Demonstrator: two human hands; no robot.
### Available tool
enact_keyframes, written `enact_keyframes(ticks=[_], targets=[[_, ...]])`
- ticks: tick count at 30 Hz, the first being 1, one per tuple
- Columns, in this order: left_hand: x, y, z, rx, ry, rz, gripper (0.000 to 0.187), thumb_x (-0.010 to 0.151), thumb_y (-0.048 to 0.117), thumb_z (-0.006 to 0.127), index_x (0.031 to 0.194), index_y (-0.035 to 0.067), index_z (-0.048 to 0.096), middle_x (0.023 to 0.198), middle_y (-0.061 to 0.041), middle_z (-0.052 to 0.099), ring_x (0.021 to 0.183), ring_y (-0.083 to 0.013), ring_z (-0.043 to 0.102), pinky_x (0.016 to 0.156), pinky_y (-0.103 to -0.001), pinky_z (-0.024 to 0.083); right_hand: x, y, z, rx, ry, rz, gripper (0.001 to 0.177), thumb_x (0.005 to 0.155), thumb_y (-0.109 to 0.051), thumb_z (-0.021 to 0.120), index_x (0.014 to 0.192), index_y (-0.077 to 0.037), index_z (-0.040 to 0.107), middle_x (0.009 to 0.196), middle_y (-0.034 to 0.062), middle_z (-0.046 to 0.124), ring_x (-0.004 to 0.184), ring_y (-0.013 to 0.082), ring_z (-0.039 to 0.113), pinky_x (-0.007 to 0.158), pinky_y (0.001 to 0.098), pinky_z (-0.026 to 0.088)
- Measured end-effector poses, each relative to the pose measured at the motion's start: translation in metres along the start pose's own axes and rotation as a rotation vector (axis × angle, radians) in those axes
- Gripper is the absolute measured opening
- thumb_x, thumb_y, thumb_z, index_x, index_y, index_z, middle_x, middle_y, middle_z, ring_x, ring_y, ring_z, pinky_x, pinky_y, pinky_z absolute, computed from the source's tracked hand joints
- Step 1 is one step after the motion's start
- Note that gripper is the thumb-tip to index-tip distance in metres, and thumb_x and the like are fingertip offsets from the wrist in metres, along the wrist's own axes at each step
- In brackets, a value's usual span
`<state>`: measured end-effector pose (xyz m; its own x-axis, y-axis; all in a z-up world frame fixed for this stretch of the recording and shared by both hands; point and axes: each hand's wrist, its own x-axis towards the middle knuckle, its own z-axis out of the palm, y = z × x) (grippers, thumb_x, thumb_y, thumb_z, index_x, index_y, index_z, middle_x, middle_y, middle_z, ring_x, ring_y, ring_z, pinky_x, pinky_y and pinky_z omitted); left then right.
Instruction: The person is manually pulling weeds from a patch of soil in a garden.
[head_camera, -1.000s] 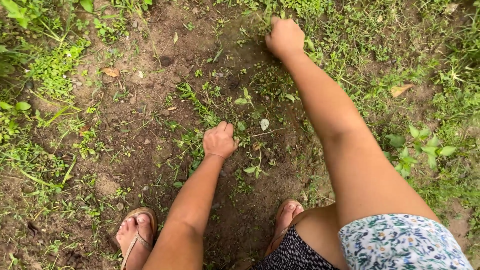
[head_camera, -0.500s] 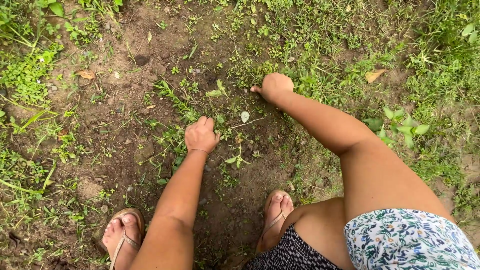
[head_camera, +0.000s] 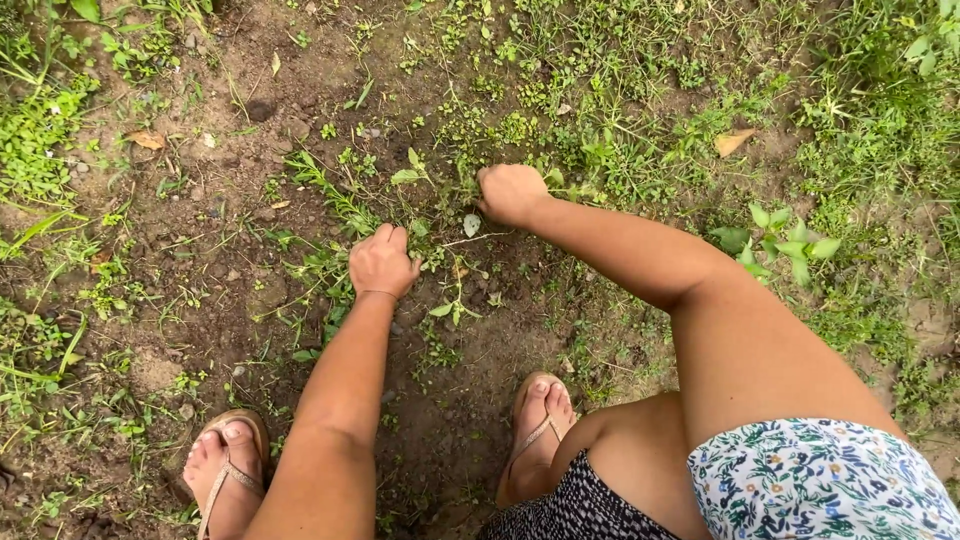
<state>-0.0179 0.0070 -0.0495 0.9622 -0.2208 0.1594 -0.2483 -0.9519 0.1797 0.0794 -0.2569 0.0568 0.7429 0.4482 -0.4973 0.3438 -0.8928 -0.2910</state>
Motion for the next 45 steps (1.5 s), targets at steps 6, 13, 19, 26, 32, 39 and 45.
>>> enact_keyframes(ticks=[6,13,19,26,32,39,45], targets=[[-0.001,0.003,-0.005,-0.006,-0.041,-0.023,0.037,0.069,0.050,0.074,0.082,0.019,0.059,0.080,0.000,0.053,0.068,-0.0264,0.068,0.072,-0.042,0.056,0.009,0.006,0.022,-0.012,-0.030,0.059,0.039,0.107,-0.026,0.047,0.118,0.008,0.062,0.096,0.0240,0.071,0.092,0.0410,0.075,0.080,0.0564,0.060],[-0.003,0.002,-0.001,0.017,-0.029,-0.024,0.038,0.068,0.050,0.076,0.082,0.020,0.058,0.079,0.000,0.052,0.068,-0.0266,0.068,0.071,-0.042,0.055,0.029,-0.001,0.014,0.161,0.155,0.168,0.030,0.094,-0.031,0.061,0.103,-0.003,0.066,0.091,0.0232,0.073,0.091,0.0415,0.074,0.077,0.0534,0.061],[0.000,0.003,-0.002,0.012,-0.052,-0.032,0.039,0.064,0.049,0.078,0.083,0.020,0.060,0.080,0.000,0.053,0.070,-0.0267,0.069,0.073,-0.043,0.056,0.015,-0.041,-0.043,0.211,0.095,0.373,0.055,0.101,-0.050,0.054,0.107,0.003,0.068,0.101,0.0243,0.073,0.102,0.0404,0.073,0.085,0.0520,0.059],[-0.002,0.002,0.001,0.002,-0.057,-0.035,0.039,0.066,0.050,0.076,0.083,0.020,0.058,0.080,0.000,0.053,0.069,-0.0274,0.068,0.073,-0.043,0.056,0.088,0.009,0.041,0.190,0.245,0.276,0.027,0.091,-0.030,0.063,0.093,-0.006,0.074,0.084,0.0176,0.073,0.086,0.0396,0.076,0.072,0.0510,0.062],[0.001,0.000,0.004,0.005,-0.036,-0.014,0.039,0.064,0.049,0.078,0.082,0.020,0.059,0.079,0.000,0.052,0.068,-0.0275,0.068,0.072,-0.043,0.055,0.047,-0.020,-0.009,0.298,0.351,0.159,0.024,0.095,-0.023,0.069,0.096,0.001,0.069,0.084,0.0215,0.071,0.087,0.0398,0.074,0.075,0.0454,0.063],[-0.001,0.002,0.000,0.009,-0.006,-0.021,0.038,0.070,0.053,0.073,0.080,0.020,0.058,0.077,-0.001,0.052,0.066,-0.0274,0.067,0.070,-0.043,0.055,0.012,0.029,-0.053,0.252,0.183,0.593,0.048,0.108,-0.043,0.042,0.112,0.002,0.058,0.089,0.0211,0.068,0.092,0.0369,0.074,0.079,0.0510,0.061],[0.000,0.004,-0.001,0.010,-0.052,-0.033,0.038,0.069,0.053,0.073,0.083,0.020,0.060,0.079,-0.001,0.053,0.067,-0.0273,0.068,0.073,-0.043,0.055,0.055,0.092,0.009,0.305,0.232,0.561,0.048,0.102,-0.042,0.057,0.115,0.003,0.062,0.103,0.0242,0.071,0.104,0.0469,0.070,0.084,0.0574,0.058]])
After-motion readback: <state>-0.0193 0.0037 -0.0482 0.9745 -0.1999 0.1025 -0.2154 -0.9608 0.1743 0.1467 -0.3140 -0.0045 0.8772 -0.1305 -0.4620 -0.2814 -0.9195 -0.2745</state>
